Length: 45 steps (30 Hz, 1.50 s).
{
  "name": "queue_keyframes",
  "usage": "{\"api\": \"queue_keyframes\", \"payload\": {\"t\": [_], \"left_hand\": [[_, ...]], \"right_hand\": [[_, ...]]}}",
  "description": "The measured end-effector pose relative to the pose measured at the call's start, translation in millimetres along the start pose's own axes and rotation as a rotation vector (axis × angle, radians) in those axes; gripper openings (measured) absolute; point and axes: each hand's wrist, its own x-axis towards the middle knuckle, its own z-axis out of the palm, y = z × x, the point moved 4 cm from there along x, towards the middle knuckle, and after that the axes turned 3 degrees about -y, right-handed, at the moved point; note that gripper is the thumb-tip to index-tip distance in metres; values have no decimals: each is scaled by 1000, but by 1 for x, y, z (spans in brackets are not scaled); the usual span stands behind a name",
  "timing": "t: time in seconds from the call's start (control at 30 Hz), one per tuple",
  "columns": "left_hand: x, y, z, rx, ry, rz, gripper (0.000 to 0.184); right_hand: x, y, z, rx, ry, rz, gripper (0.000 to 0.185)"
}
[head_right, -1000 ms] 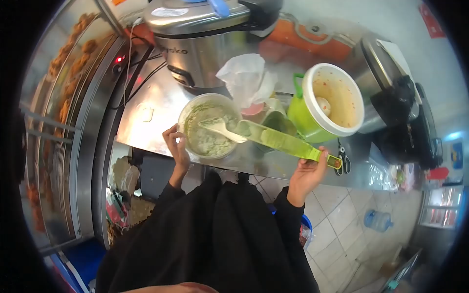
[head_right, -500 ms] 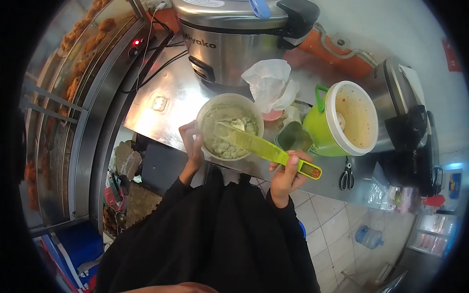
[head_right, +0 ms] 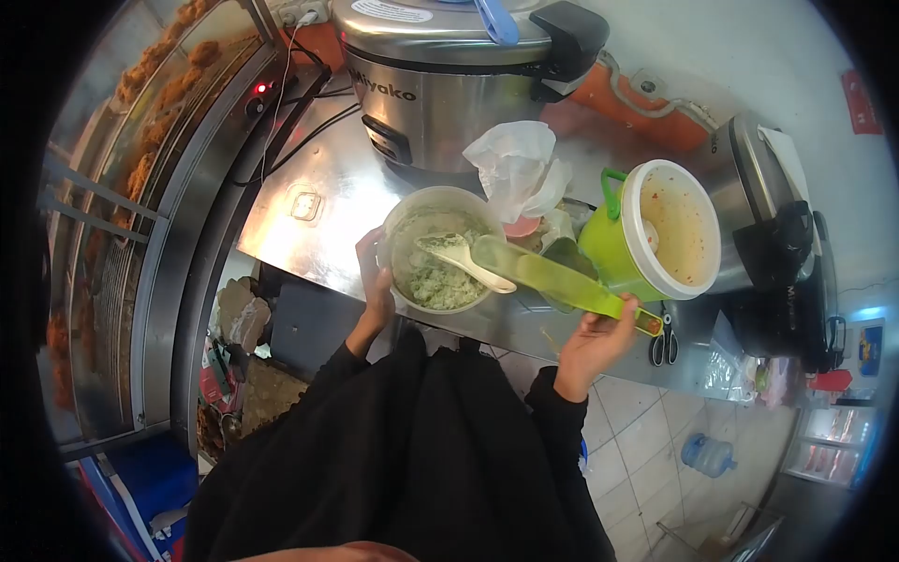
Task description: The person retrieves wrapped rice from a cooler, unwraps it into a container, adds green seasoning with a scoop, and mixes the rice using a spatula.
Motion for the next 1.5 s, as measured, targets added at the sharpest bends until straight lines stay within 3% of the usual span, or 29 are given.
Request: {"api": "queue_keyframes", "payload": {"t": [0.1,0.17,0.23,0.3,0.33,0.4,0.43,0.5,0.53,0.6,0.67,0.73,0.77,0.83,0.87,0.93,0.97,1.07,1.2,1.3,1.37,1.5], "left_hand": [[-5,-10,-2,9,-37,-41,52],[-6,-13,-2,5,-38,-56,52],[-7,-14,-3,2,-43,-72,53],[-7,-13,-2,-7,-44,-71,54],[-6,-13,-1,-11,-41,-69,54],[-8,-12,-1,-22,-71,-115,57],[-10,-9,0,-25,-63,-116,57],[-16,-7,4,-116,5,-254,60],[-19,-2,8,-119,17,-253,60],[-25,6,17,-212,15,-263,62],[-25,8,17,-222,29,-259,62],[-22,11,15,-244,45,-249,62],[-18,13,10,-208,2,-259,63],[-10,11,3,-178,-27,-261,64],[-7,12,2,-135,-79,-220,64],[-2,7,-3,-89,-117,-183,64],[2,2,-2,-124,-213,-173,63],[17,-7,3,-278,-412,-220,60],[25,-23,21,-468,-660,-422,53],[30,-30,27,-633,-797,-455,50],[31,-28,30,-634,-809,-396,53],[34,-18,28,-686,-793,-380,53]], "right_hand": [[17,-1,-22,115,151,-5,25],[21,-14,-36,-86,182,-215,26],[27,-9,-43,-178,193,-244,26],[33,2,-44,-476,128,-275,29],[36,7,-48,-476,126,-280,29],[41,24,-44,-674,-192,-105,39],[40,27,-44,-678,-198,-108,39],[20,8,-39,-1155,175,-755,55],[9,-3,-32,-1211,115,-860,66],[-16,-10,3,-1224,-215,-1138,59],[-34,1,60,-1341,-925,-909,40],[-43,27,90,-1387,-1273,-704,21],[-39,32,92,-1393,-1272,-712,21],[-38,66,88,-1658,-1660,-641,14],[-36,71,91,-1671,-1707,-803,10],[-33,70,100,-1794,-1760,-904,10],[-32,69,103,-1917,-1794,-1001,9],[-30,56,118,-1892,-1840,-1152,9],[-49,42,129,-1863,-1965,-1120,8],[-64,65,127,-1704,-1983,-1129,11],[-71,94,117,-1630,-2023,-1525,6],[-60,105,116,-1374,-2127,-1386,5]]}}
